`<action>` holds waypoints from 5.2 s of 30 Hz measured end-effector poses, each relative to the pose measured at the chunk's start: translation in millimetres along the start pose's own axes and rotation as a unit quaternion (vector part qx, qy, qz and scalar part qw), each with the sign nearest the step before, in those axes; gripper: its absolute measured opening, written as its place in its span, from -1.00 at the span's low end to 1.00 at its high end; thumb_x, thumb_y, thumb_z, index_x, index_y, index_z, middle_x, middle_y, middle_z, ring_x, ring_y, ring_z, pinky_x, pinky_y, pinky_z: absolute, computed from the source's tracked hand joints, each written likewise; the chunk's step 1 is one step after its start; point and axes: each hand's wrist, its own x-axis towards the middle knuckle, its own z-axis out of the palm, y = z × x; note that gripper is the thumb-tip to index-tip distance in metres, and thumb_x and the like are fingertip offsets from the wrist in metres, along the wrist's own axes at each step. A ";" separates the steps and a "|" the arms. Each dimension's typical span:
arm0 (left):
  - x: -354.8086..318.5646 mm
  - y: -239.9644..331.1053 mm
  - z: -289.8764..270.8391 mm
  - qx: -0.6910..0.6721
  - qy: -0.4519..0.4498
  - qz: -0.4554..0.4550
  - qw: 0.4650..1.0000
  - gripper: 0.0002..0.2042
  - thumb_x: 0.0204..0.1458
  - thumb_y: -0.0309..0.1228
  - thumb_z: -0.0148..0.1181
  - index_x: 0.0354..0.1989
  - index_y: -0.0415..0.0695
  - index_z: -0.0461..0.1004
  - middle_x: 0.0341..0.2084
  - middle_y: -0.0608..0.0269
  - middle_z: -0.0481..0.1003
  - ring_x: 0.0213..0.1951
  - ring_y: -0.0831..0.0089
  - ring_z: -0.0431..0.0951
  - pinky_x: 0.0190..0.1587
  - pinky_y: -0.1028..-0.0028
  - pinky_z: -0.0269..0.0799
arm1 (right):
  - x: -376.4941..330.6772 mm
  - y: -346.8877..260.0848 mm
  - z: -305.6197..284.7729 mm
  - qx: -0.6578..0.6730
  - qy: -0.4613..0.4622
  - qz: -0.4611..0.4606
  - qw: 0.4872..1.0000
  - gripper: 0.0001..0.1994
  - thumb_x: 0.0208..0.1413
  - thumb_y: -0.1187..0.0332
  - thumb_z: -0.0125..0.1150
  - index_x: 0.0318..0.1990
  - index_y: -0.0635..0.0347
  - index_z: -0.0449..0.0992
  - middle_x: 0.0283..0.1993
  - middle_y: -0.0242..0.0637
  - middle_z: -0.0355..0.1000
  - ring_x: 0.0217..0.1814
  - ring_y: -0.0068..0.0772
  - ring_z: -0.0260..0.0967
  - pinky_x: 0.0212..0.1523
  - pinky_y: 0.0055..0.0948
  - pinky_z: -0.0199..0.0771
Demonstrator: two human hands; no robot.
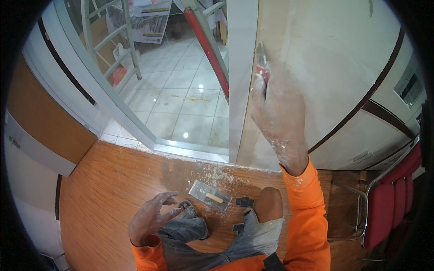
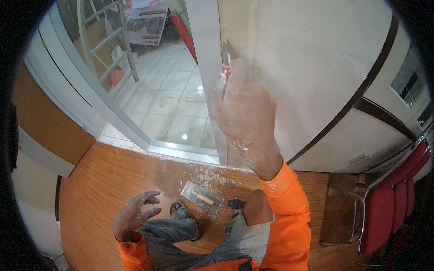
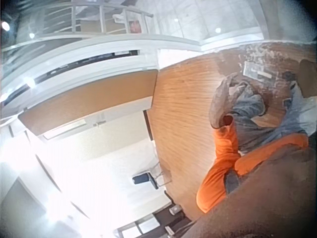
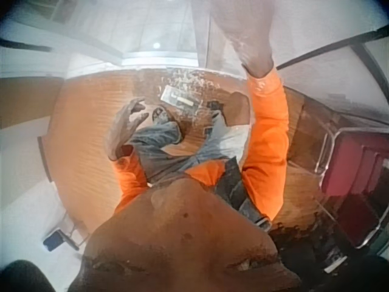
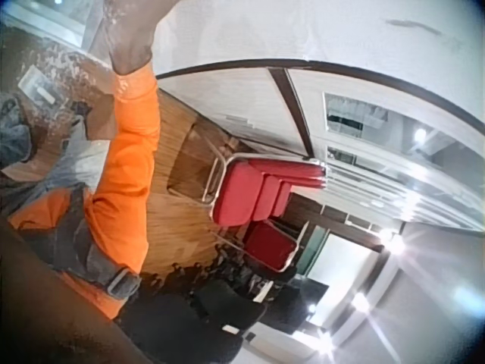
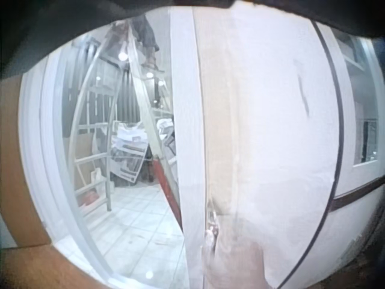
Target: The person sits on the floor and uses a small scraper to remove material from the base of a wall near a glass door. They hold a larger metal trowel in their left hand while scraping with their right hand. The person occasionally stands to scrape higher sections of the wall before returning to the floor.
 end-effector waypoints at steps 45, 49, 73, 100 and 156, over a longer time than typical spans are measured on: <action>-4.8 -2.2 -4.6 -0.002 -0.002 0.020 1.000 -0.49 0.11 -0.29 0.36 0.23 -0.12 0.39 -0.08 -0.05 0.60 0.01 0.12 0.62 0.01 0.22 0.53 | 13.0 -5.5 -23.3 -0.196 -0.009 -0.095 0.976 -0.85 0.24 0.32 0.07 -0.16 0.18 0.39 -0.60 -0.10 0.47 -0.57 -0.04 0.52 -0.56 -0.11 0.49; -3.9 -5.7 -5.2 0.005 -0.004 0.022 1.000 -0.49 0.12 -0.29 0.36 0.22 -0.13 0.38 -0.08 -0.07 0.60 0.02 0.11 0.62 0.02 0.23 0.53 | 15.1 -15.5 -35.4 -0.195 -0.009 -0.059 0.979 -0.84 0.25 0.31 0.06 -0.14 0.18 0.43 -0.57 -0.07 0.47 -0.54 0.03 0.50 -0.52 -0.07 0.47; 0.6 0.0 -4.2 -0.004 -0.019 0.011 1.000 -0.48 0.13 -0.28 0.35 0.23 -0.18 0.37 -0.07 -0.07 0.59 0.04 0.13 0.61 0.09 0.23 0.51 | 35.5 -20.8 -17.5 -0.117 0.032 -0.053 0.991 -0.85 0.22 0.34 0.08 -0.22 0.25 0.42 -0.61 -0.08 0.46 -0.64 -0.05 0.48 -0.61 -0.22 0.49; -2.2 -9.0 -5.0 -0.013 -0.013 0.012 1.000 -0.50 0.14 -0.30 0.34 0.23 -0.15 0.37 -0.06 -0.06 0.59 0.03 0.12 0.60 0.08 0.22 0.50 | 28.9 -27.1 -17.8 -0.053 0.052 -0.015 0.997 -0.81 0.25 0.32 0.09 -0.14 0.27 0.44 -0.52 0.06 0.45 -0.47 0.23 0.45 -0.43 0.04 0.44; 9.7 1.8 -7.6 -0.013 -0.031 0.007 0.999 -0.48 0.17 -0.27 0.31 0.26 -0.20 0.35 -0.04 -0.09 0.58 0.08 0.11 0.58 0.11 0.23 0.49 | 13.3 -9.4 -12.7 -0.090 0.036 -0.045 0.994 -0.87 0.26 0.34 0.08 -0.19 0.21 0.43 -0.49 0.00 0.45 -0.51 0.16 0.42 -0.47 -0.03 0.42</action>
